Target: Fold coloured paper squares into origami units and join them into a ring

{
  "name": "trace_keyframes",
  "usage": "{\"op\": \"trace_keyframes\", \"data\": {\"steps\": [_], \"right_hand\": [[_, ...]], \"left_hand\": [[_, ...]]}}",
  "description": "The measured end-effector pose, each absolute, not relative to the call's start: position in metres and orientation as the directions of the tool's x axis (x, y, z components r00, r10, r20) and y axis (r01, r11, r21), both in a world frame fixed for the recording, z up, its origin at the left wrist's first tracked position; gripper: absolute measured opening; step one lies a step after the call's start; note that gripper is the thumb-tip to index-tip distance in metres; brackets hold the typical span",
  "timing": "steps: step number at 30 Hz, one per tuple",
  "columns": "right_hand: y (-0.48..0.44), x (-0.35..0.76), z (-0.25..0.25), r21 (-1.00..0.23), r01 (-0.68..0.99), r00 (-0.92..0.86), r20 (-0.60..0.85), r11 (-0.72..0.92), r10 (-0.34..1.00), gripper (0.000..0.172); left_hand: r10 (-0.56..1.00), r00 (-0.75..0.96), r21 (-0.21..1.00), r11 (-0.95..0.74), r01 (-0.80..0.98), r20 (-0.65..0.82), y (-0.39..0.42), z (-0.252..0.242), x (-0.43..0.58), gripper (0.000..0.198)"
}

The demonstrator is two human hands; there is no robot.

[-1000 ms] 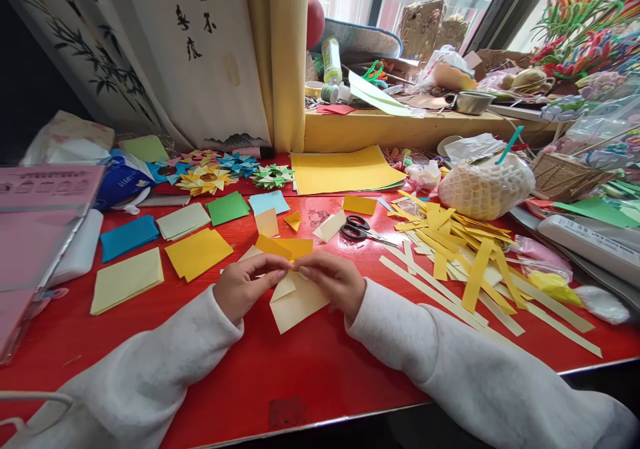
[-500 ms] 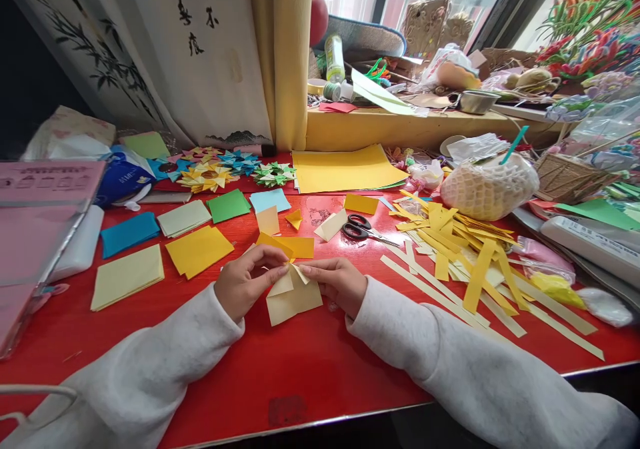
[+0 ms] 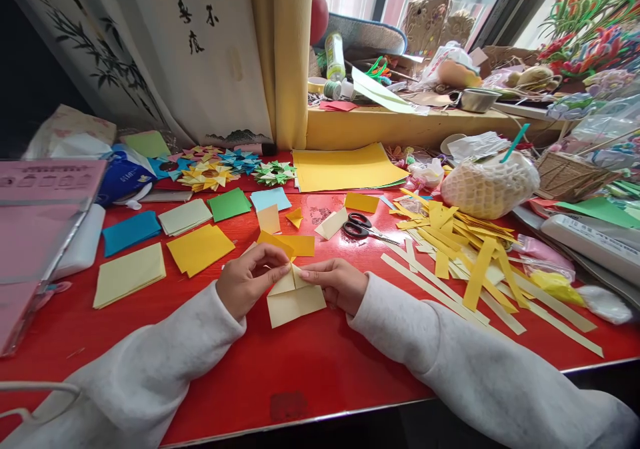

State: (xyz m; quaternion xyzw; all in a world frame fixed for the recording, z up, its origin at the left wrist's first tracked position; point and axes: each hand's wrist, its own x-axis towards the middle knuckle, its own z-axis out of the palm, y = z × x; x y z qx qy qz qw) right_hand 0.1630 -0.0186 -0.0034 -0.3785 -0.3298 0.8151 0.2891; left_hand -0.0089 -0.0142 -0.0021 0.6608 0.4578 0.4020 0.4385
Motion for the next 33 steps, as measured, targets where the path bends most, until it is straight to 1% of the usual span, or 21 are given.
{"op": "trace_keyframes", "data": {"steps": [5,8,12,17,19,22,25,27,29,31,33], "right_hand": [[-0.018,0.162,-0.002,-0.752,-0.226,-0.539,-0.433,-0.619,0.722,0.027],[-0.019,0.162,-0.003,-0.759,-0.208,-0.525,-0.445,-0.616,0.726,0.028],[-0.020,0.162,-0.007,-0.813,-0.170,-0.493,-0.419,-0.556,0.763,0.032],[-0.020,0.162,-0.012,-0.888,-0.060,-0.425,-0.391,-0.456,0.816,0.036],[-0.020,0.162,-0.012,-0.904,-0.036,-0.419,-0.373,-0.426,0.828,0.036],[-0.021,0.162,-0.013,-0.925,-0.041,-0.443,-0.323,-0.378,0.836,0.034],[-0.022,0.162,-0.015,-0.951,0.034,-0.441,-0.291,-0.309,0.849,0.032],[-0.022,0.162,-0.016,-0.959,0.096,-0.414,-0.283,-0.267,0.865,0.032],[-0.021,0.161,-0.017,-0.964,0.114,-0.376,-0.264,-0.238,0.888,0.031],[-0.020,0.161,-0.017,-0.971,0.097,-0.333,-0.241,-0.221,0.912,0.030],[-0.018,0.161,-0.017,-0.976,0.045,-0.288,-0.216,-0.212,0.933,0.030]], "left_hand": [[0.954,0.250,0.934,-0.234,0.268,0.168,-0.014,-0.002,-0.008,0.013],[0.956,0.258,0.940,-0.210,0.270,0.140,-0.014,-0.002,-0.008,0.013],[0.953,0.281,0.943,-0.188,0.275,0.108,-0.014,-0.002,-0.009,0.015],[0.942,0.333,0.939,-0.155,0.307,0.046,-0.013,0.000,-0.010,0.024],[0.945,0.327,0.929,-0.134,0.344,0.015,-0.012,0.001,-0.010,0.026],[0.952,0.306,0.878,-0.150,0.454,0.005,-0.010,0.003,-0.010,0.026],[0.938,0.346,0.839,-0.192,0.510,0.004,-0.010,0.003,-0.011,0.023],[0.932,0.362,0.850,-0.180,0.495,-0.013,-0.010,0.002,-0.011,0.022],[0.938,0.344,0.877,-0.143,0.459,-0.027,-0.010,0.003,-0.011,0.020],[0.950,0.309,0.910,-0.095,0.403,-0.037,-0.010,0.003,-0.011,0.020],[0.963,0.261,0.942,-0.025,0.334,-0.067,-0.010,0.004,-0.011,0.021]]}}
